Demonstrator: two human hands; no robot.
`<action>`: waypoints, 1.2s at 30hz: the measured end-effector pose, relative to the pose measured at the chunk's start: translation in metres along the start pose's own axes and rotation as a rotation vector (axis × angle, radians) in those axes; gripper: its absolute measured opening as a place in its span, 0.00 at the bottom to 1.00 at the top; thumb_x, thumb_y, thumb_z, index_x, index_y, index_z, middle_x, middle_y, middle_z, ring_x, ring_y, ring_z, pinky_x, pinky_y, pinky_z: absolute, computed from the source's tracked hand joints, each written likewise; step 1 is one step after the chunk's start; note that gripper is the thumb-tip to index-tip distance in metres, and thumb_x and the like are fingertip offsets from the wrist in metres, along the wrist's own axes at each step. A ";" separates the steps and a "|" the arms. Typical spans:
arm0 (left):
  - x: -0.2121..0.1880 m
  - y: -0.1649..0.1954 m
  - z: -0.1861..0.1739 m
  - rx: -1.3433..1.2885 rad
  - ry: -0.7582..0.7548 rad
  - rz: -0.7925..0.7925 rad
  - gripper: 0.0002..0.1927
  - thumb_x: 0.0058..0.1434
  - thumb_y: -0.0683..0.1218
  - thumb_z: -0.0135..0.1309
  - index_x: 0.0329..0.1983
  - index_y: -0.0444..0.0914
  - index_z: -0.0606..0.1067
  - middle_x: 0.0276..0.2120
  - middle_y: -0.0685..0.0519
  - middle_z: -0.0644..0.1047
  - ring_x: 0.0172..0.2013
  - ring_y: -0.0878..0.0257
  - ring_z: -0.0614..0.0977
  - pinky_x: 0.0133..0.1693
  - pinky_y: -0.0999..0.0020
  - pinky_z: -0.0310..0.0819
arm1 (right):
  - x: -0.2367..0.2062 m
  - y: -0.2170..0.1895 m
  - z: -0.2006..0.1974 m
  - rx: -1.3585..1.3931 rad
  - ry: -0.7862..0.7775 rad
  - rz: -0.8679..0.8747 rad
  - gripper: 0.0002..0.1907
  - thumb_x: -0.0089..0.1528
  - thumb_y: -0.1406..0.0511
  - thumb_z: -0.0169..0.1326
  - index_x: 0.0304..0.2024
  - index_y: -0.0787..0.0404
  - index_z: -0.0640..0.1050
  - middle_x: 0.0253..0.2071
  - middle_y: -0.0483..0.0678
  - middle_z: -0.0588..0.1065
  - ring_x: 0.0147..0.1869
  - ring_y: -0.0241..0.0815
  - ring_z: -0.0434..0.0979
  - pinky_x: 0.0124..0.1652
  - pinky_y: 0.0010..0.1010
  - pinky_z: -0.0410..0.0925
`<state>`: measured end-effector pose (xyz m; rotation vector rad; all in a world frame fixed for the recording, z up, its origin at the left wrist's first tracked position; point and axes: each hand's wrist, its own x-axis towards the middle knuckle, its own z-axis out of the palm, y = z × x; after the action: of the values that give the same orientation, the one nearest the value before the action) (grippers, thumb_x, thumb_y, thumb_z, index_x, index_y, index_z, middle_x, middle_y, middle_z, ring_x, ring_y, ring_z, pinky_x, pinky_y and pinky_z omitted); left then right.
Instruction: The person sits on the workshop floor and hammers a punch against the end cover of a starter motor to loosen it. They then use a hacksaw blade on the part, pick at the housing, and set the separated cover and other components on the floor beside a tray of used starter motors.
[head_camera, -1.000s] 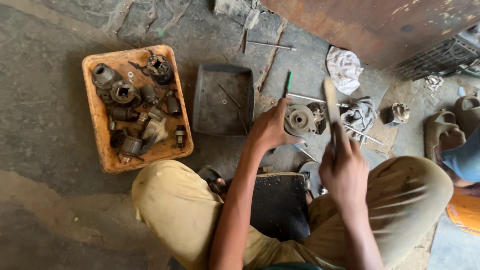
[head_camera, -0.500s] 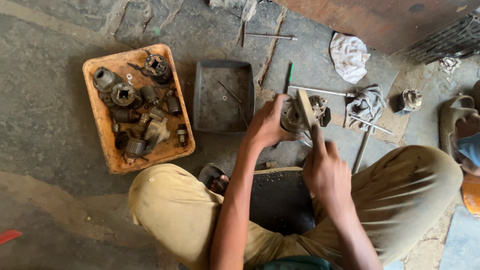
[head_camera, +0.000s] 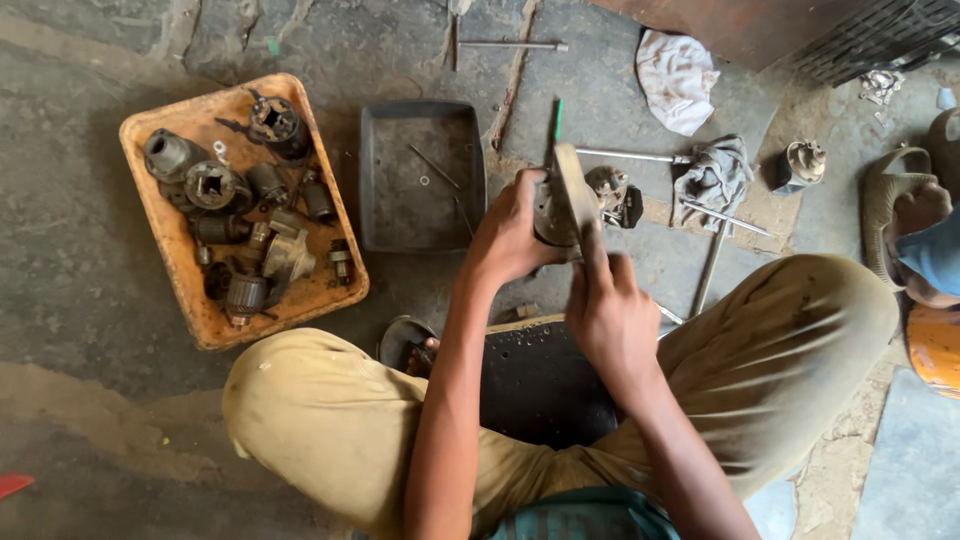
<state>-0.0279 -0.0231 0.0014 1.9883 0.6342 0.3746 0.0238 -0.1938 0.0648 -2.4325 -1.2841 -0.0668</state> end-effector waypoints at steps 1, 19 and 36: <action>0.000 -0.001 0.000 -0.007 0.021 0.031 0.54 0.37 0.54 0.78 0.64 0.37 0.61 0.54 0.37 0.76 0.55 0.42 0.79 0.54 0.54 0.74 | -0.013 -0.001 -0.008 -0.030 -0.015 0.011 0.29 0.66 0.65 0.55 0.70 0.58 0.68 0.36 0.55 0.74 0.22 0.54 0.75 0.22 0.42 0.68; -0.002 0.002 -0.005 0.069 0.046 0.078 0.53 0.37 0.55 0.78 0.63 0.38 0.60 0.51 0.36 0.77 0.51 0.40 0.80 0.50 0.52 0.75 | -0.048 -0.008 -0.035 -0.045 0.046 0.018 0.26 0.65 0.64 0.57 0.67 0.56 0.73 0.31 0.51 0.72 0.21 0.52 0.72 0.22 0.42 0.67; 0.001 0.006 -0.012 0.199 0.000 0.036 0.55 0.35 0.60 0.78 0.61 0.35 0.62 0.46 0.35 0.78 0.47 0.40 0.82 0.47 0.51 0.76 | -0.059 0.004 -0.036 -0.048 0.043 0.037 0.28 0.64 0.63 0.57 0.68 0.55 0.71 0.31 0.51 0.72 0.22 0.52 0.73 0.23 0.43 0.67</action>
<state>-0.0313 -0.0163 0.0120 2.1911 0.6571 0.3442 -0.0024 -0.2550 0.0836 -2.4808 -1.2320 -0.1412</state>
